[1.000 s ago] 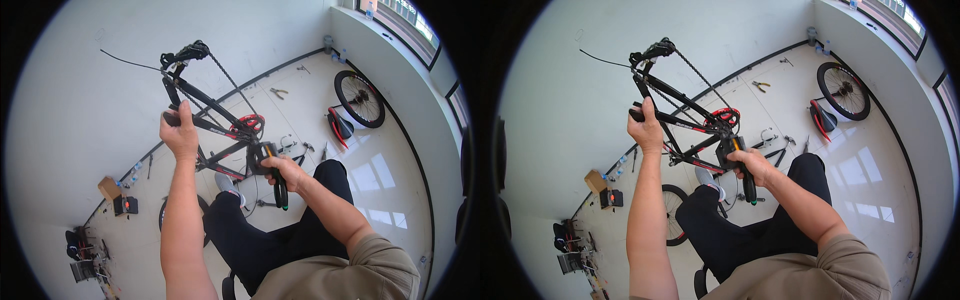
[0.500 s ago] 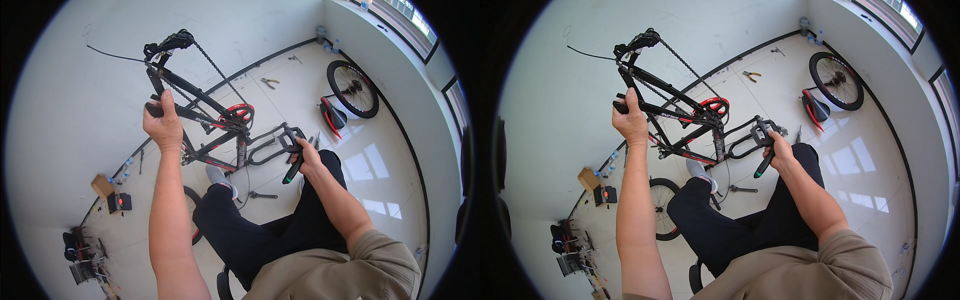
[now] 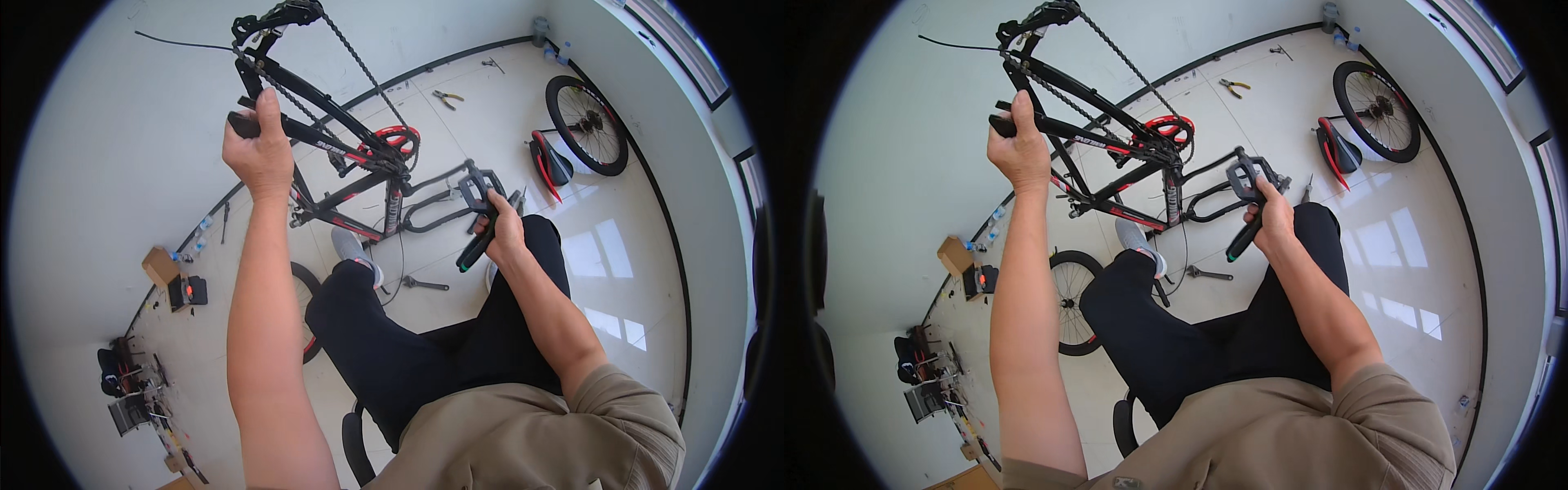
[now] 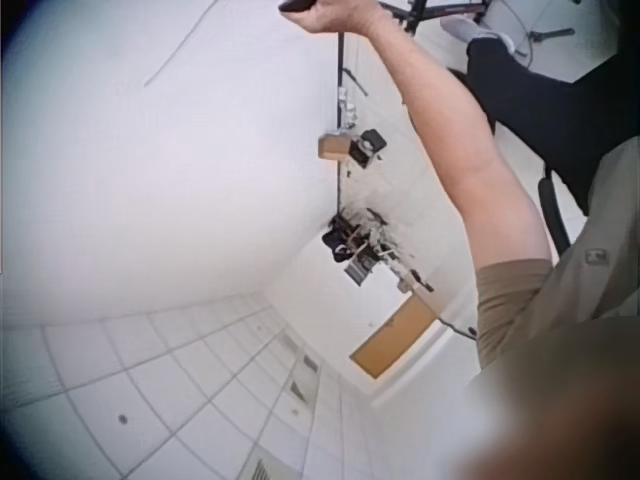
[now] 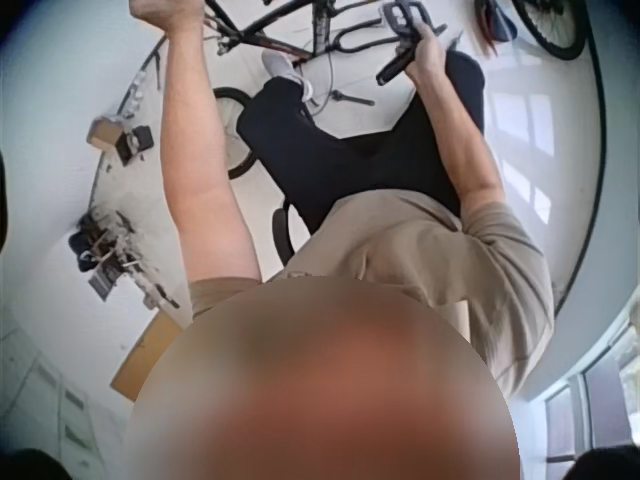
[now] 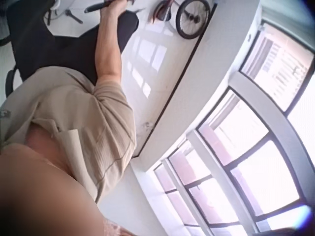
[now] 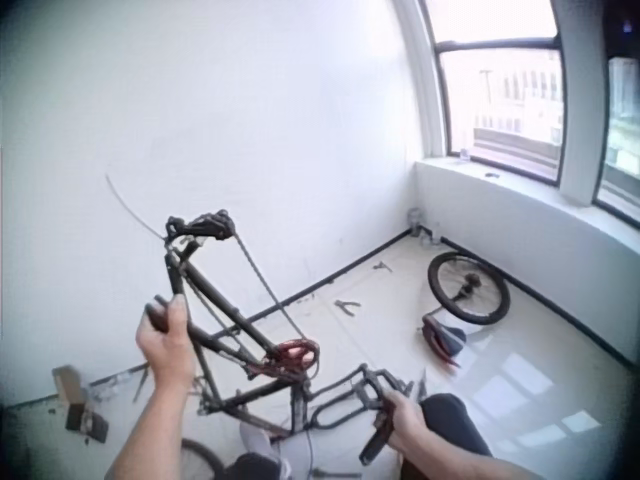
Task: The person uses pliers to adjust and manipulate the bicycle chain and derailleur on an inverted bicycle frame. They repeatedly reposition the chain and use the pliers to apply tension or make adjustments to the drivetrain components.
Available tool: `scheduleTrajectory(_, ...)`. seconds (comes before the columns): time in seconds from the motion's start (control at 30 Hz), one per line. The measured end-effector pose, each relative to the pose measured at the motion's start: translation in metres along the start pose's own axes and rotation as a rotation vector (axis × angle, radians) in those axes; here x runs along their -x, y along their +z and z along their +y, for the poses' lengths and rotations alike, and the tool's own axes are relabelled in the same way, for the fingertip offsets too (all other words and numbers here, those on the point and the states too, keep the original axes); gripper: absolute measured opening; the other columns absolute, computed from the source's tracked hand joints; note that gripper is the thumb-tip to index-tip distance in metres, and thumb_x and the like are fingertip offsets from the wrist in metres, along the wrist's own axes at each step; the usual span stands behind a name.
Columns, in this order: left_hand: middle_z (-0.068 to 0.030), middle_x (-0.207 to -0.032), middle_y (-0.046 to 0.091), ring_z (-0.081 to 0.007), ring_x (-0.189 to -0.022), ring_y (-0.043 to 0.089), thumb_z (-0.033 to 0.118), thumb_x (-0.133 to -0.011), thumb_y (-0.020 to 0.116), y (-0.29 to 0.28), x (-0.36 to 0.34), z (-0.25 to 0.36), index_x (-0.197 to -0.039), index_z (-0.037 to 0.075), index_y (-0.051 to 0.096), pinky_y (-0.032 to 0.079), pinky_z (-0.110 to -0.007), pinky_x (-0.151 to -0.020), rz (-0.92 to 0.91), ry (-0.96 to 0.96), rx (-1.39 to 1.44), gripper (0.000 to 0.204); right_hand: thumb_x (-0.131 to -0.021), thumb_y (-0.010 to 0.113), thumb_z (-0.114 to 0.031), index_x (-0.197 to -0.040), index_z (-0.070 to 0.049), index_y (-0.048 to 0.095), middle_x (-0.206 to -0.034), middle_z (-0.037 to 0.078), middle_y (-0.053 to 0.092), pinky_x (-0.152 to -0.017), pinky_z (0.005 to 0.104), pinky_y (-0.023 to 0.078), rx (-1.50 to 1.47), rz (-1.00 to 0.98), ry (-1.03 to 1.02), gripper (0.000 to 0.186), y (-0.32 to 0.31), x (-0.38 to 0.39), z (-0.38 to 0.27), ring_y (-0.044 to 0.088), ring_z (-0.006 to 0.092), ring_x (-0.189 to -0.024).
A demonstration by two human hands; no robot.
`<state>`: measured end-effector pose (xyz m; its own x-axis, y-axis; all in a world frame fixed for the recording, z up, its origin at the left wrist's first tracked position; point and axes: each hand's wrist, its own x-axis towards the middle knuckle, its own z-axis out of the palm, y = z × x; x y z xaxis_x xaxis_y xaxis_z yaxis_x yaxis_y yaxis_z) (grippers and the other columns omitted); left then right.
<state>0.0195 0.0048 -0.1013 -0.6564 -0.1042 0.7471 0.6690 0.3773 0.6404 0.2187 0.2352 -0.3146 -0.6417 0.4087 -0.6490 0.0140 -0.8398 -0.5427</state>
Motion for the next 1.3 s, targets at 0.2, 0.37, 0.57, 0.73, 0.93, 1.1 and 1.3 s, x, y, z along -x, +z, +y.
scheduleTrajectory(0.2,-0.0006,-0.066,0.057,-0.0123,-0.06,0.051,0.042,-0.09,0.077,0.004,0.004,0.002,-0.072,0.001,0.056,0.046,-0.029,-0.059,0.008,-0.049,-0.027,0.05,-0.095,0.07,-0.032,-0.09,-0.008,0.061,-0.077,0.004,0.057,-0.055,0.0295,0.042,0.04,-0.227,0.087,0.026,0.041,0.052,0.006,0.048,0.013,-0.06)
scheduleTrajectory(0.37,-0.002,-0.067,0.057,-0.0127,-0.063,0.053,0.042,-0.09,0.076,-0.002,0.001,-0.002,-0.073,0.002,0.055,0.047,-0.03,-0.061,-0.009,-0.062,-0.064,0.048,-0.094,0.071,-0.037,-0.092,-0.004,0.065,-0.079,0.005,0.061,-0.052,0.0286,0.04,0.237,-0.381,0.268,0.034,0.073,0.085,0.032,0.047,0.011,-0.058)
scheduleTrajectory(0.57,-0.0005,-0.066,0.056,-0.0113,-0.062,0.051,0.038,-0.09,0.078,-0.003,0.003,0.0,-0.076,0.003,0.054,0.045,-0.028,-0.06,-0.037,-0.063,-0.002,0.044,-0.094,0.073,-0.031,-0.098,-0.003,0.062,-0.087,0.007,0.063,-0.056,0.0293,0.043,0.382,-0.438,0.338,0.03,0.089,0.095,0.049,0.047,0.0111,-0.064)
scheduleTrajectory(0.73,0.0034,-0.063,0.051,-0.0077,-0.06,0.045,0.038,-0.089,0.081,-0.002,0.007,0.002,-0.074,0.006,0.052,0.042,-0.024,-0.059,-0.03,-0.067,0.068,0.045,-0.092,0.074,-0.029,-0.089,-0.005,0.061,-0.081,0.006,0.06,-0.055,0.0283,0.039,0.258,-0.399,0.271,0.028,0.072,0.084,0.032,0.046,0.0111,-0.062)
scheduleTrajectory(0.93,0.003,-0.062,0.053,-0.0073,-0.058,0.047,0.039,-0.087,0.082,-0.004,0.006,0.002,-0.074,0.006,0.053,0.043,-0.025,-0.056,-0.015,-0.088,0.103,0.046,-0.091,0.074,-0.035,-0.084,-0.011,0.053,-0.073,0.001,0.05,-0.052,0.0285,0.037,0.046,-0.186,0.128,0.033,0.03,0.052,-0.002,0.044,0.0117,-0.058)
scheduleTrajectory(1.1,0.0031,-0.06,0.054,-0.0067,-0.056,0.047,0.037,-0.085,0.085,-0.002,0.007,0.003,-0.074,0.007,0.053,0.042,-0.025,-0.053,-0.044,-0.104,0.18,0.046,-0.099,0.062,-0.039,-0.082,-0.009,0.052,-0.071,0.002,0.05,-0.05,0.028,0.035,-0.056,-0.072,0.187,0.036,-0.001,0.024,-0.01,0.041,0.0115,-0.055)
scheduleTrajectory(1.3,0.0035,-0.062,0.056,-0.0068,-0.057,0.049,0.041,-0.079,0.089,-0.01,0.007,0.003,-0.077,0.006,0.055,0.043,-0.024,-0.055,-0.116,-0.107,0.165,0.049,-0.098,0.061,-0.028,-0.088,-0.007,0.05,-0.083,0.007,0.054,-0.055,0.0283,0.04,-0.157,-0.144,0.293,0.026,-0.009,0.024,-0.004,0.044,0.0135,-0.061)
